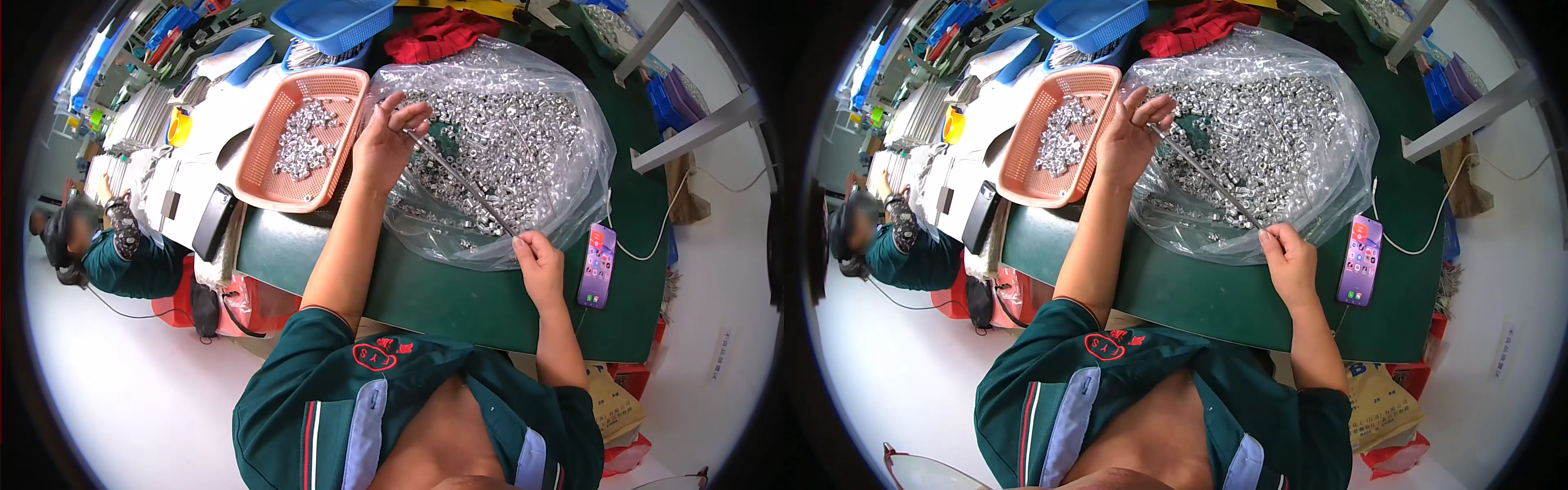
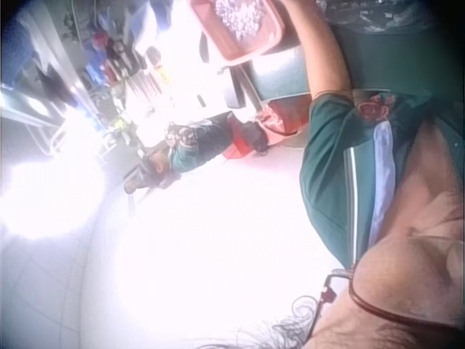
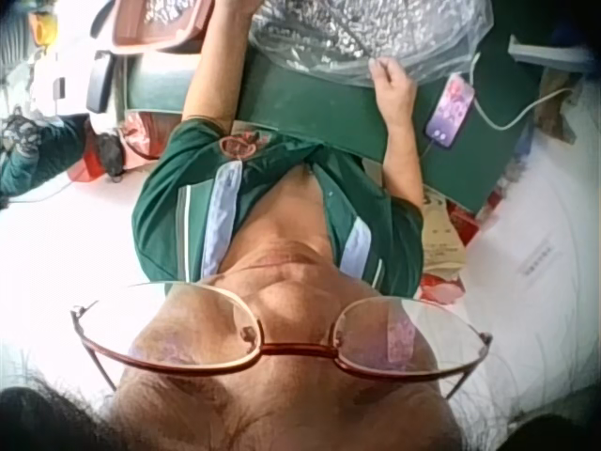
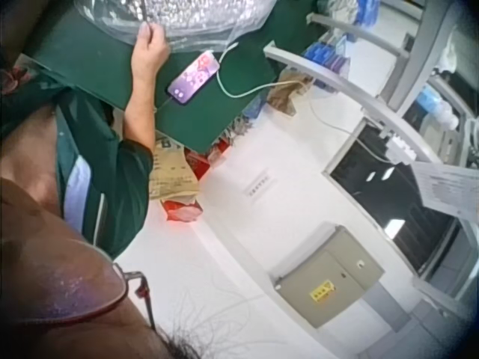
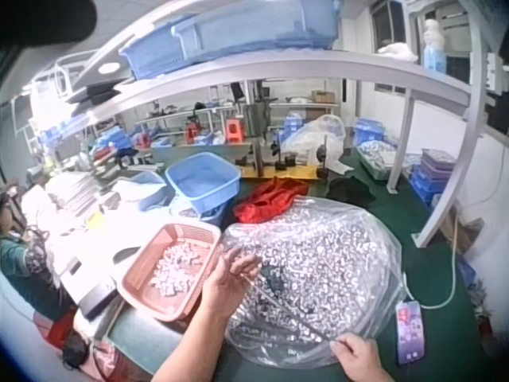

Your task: The person uses a long metal rod to pick up small, shiny metal components from a large plastic bag and places them into a pink plastic basket. The person repeats this action continuously, transferring the parts one by one. A smartphone is visible on the table, and another worker is seen in the background.

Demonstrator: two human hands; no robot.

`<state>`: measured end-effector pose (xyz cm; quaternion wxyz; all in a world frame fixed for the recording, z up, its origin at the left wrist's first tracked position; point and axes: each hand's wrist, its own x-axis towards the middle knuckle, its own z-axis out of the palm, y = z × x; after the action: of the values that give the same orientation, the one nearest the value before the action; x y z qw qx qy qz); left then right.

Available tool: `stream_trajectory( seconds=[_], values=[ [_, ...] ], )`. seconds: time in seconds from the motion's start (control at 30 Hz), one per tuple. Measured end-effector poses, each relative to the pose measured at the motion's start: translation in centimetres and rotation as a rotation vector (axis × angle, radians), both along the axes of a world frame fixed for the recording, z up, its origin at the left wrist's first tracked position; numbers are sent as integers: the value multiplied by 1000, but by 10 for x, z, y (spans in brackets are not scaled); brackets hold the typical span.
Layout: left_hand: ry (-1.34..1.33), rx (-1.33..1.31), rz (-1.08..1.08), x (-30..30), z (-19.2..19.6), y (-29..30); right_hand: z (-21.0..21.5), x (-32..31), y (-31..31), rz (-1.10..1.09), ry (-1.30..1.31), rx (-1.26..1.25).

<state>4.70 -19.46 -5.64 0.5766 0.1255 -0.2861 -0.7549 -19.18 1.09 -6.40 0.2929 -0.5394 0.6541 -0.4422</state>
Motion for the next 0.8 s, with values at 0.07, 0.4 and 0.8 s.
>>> stream_trajectory(
  seconds=[0.07,0.4,0.8],
  values=[
    [-101,-46,71,-2,0,2,2,0,0,9,24,-4],
    [71,-41,158,-10,5,5,0,5,4,-35,127,-115],
    [-103,29,-107,-27,-7,20,-1,10,2,-14,13,-92]
  ],
)
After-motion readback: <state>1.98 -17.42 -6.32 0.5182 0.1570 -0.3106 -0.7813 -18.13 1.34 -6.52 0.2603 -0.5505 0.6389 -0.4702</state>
